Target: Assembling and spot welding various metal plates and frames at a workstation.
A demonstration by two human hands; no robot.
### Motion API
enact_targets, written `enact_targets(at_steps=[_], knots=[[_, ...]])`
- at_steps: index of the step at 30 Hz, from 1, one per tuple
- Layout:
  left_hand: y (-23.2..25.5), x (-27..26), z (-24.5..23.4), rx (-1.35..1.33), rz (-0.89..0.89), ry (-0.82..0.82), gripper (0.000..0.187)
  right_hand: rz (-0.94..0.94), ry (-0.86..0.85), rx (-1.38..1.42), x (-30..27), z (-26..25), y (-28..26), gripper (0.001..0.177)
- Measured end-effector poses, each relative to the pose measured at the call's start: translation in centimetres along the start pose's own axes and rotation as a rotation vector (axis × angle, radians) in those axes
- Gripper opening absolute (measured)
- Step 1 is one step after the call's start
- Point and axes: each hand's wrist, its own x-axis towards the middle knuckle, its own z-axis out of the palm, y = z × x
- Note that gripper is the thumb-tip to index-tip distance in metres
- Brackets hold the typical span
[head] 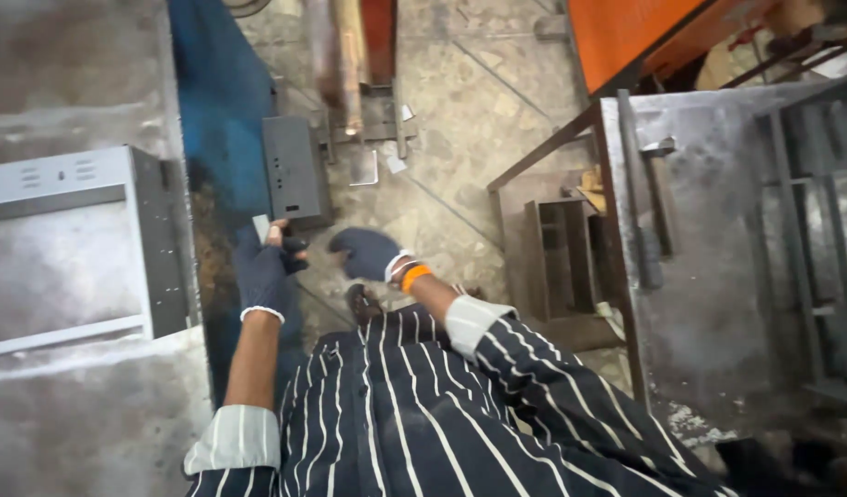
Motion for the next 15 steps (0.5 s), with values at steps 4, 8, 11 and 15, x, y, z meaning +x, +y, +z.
enact_targets(at_steps=[4,8,11,15], knots=[[1.3,2.2,-7.2,0.265,0.148,0.14,0.029,0.126,-0.199,0.07,5.2,2.3,-8.6,0.059],[1.8,6.3,-13.8,0.895,0.352,0.423,0.029,0.052,-0.167,0.169,9.1,4.4,-9.2,0.05],[0.7,10.4,-18.3,1.32,0.577,0.625,0.026,0.088,-0.078,0.261,11.6,4.9,-9.5,0.051],[-5.2,17.5,-24.2,1.363,0.494,0.524,0.033,0.279,-0.077,0.415,13.3,3.2,-11.3,0.05]])
